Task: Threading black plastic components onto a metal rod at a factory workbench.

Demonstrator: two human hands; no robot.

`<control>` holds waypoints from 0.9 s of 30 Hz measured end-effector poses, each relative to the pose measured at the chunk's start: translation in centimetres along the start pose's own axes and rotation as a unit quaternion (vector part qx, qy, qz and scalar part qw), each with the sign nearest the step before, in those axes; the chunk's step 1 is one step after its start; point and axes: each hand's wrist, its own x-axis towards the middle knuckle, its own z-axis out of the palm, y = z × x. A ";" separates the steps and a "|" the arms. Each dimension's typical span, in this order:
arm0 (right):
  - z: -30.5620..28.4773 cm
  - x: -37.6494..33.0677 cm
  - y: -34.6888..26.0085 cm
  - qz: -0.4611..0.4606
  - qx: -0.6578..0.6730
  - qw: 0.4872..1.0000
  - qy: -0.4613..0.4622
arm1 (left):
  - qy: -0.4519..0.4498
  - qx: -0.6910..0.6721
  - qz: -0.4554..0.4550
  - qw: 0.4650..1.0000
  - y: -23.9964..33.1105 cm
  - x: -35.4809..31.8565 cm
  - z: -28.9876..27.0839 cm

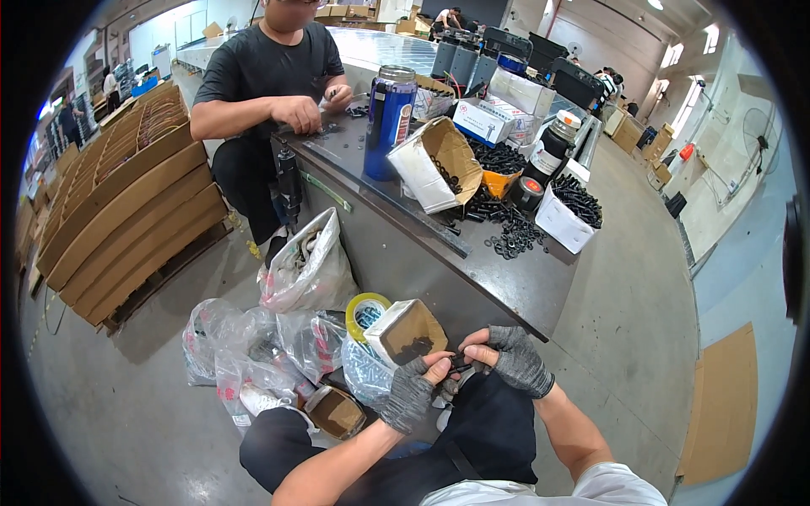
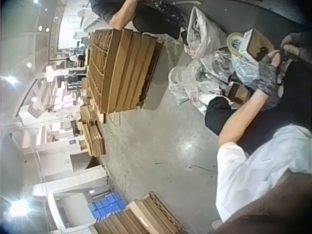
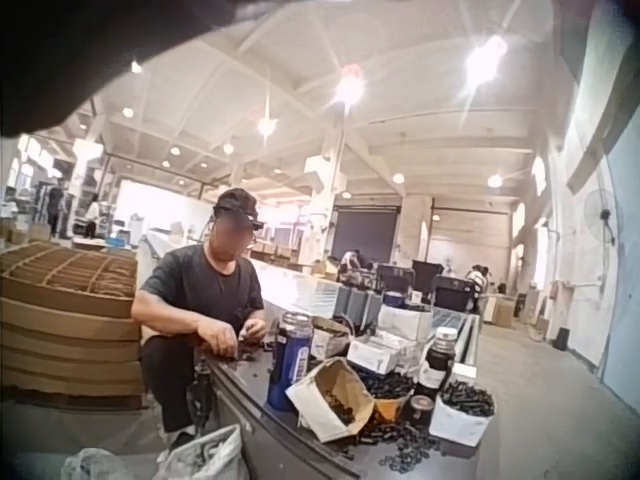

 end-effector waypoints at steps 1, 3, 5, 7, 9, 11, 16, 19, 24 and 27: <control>-0.1 0.1 0.3 0.002 -0.009 1.000 -0.004 | -0.003 0.014 -0.006 1.000 -0.1 0.0 -0.2; -0.3 0.2 0.3 0.006 -0.019 1.000 -0.008 | -0.006 0.027 -0.012 1.000 -0.1 -0.1 -0.3; -0.4 0.3 0.1 0.027 -0.036 0.999 -0.030 | -0.010 0.046 -0.019 0.999 0.2 -0.1 -0.4; -0.7 0.3 0.6 0.039 -0.022 0.998 -0.043 | -0.012 0.040 -0.020 0.999 0.3 -0.1 -0.4; -0.5 0.3 0.8 0.051 -0.008 0.997 -0.058 | -0.012 0.033 -0.020 0.999 0.2 -0.1 -0.4; 0.0 0.2 0.7 0.024 0.007 0.999 -0.027 | -0.001 0.037 -0.025 0.999 0.0 0.0 -0.6; 0.6 0.4 1.9 -0.042 -0.031 0.999 0.003 | 0.007 -0.006 -0.060 0.998 -0.6 0.3 -1.0; 0.3 0.6 2.1 -0.102 -0.075 0.992 -0.001 | -0.001 -0.068 -0.082 0.994 -0.9 0.6 -1.1; 0.2 0.9 2.4 -0.194 -0.161 0.968 -0.017 | -0.013 -0.120 -0.099 0.988 -1.3 0.8 -1.6; 0.4 1.0 2.4 -0.196 -0.152 0.969 -0.019 | -0.008 -0.108 -0.112 0.988 -0.9 0.6 -1.3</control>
